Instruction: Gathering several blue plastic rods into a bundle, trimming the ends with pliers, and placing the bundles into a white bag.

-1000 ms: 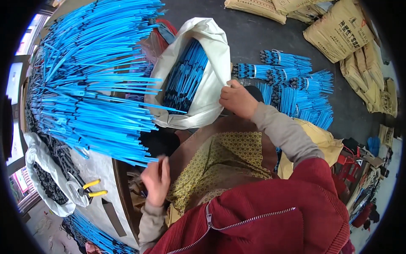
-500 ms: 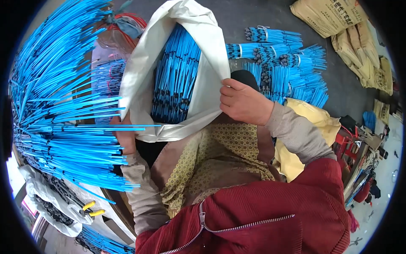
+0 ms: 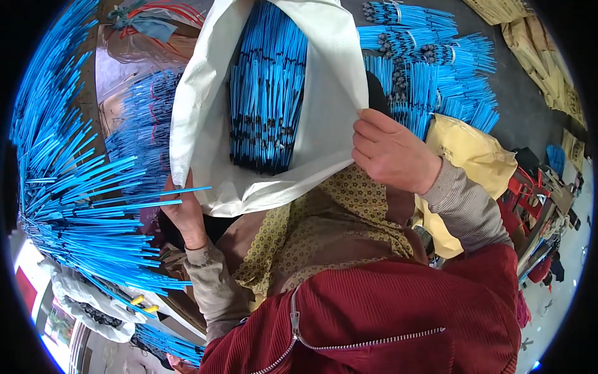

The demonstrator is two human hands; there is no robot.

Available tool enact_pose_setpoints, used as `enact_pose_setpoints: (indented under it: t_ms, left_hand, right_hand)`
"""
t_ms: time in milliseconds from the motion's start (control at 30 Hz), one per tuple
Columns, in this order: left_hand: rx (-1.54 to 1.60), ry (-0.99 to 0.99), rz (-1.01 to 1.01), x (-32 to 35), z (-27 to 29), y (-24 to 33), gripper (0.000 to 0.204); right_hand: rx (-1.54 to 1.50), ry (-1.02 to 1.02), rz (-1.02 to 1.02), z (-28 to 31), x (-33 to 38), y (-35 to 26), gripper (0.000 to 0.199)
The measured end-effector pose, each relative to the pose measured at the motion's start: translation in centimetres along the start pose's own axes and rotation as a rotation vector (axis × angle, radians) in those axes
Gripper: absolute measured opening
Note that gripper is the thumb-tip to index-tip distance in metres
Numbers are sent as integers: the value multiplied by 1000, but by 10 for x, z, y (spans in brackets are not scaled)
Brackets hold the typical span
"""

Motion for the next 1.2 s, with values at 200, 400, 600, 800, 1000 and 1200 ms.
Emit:
enact_pose_setpoints:
  t_ms: [200, 400, 600, 800, 1000, 1200]
  left_hand:
    - [90, 71, -29, -1, -1, -5, 14]
    - [78, -22, 24, -4, 3, 6, 20]
    - [16, -63, 18, -8, 3, 16, 20]
    - [40, -36, 47, -3, -5, 2, 20]
    - [-31, 85, 44, 5, -6, -48, 20]
    - [-334, 169, 291, -19, -6, -49, 30]
  right_hand:
    - [-9, -2, -27, -3, 0, -1, 18]
    - [-27, 10, -55, -4, 1, 1, 18]
    - [-46, 23, -51, -3, -2, 4, 17]
    - [-28, 70, -41, -4, -2, 8, 17]
    - [1, 104, -31, -8, -10, 12, 15]
    - [39, 103, 28, -21, -39, 25, 10]
Point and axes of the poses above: each hand's wrist, its own x-axis away from the middle knuckle, its own z-axis out of the back of the hand, y = z × x, the point moved 1 cm from there along -x, towards the middle knuckle, and after that the axes turned 11 degrees about -x, right-handed, at the moved point
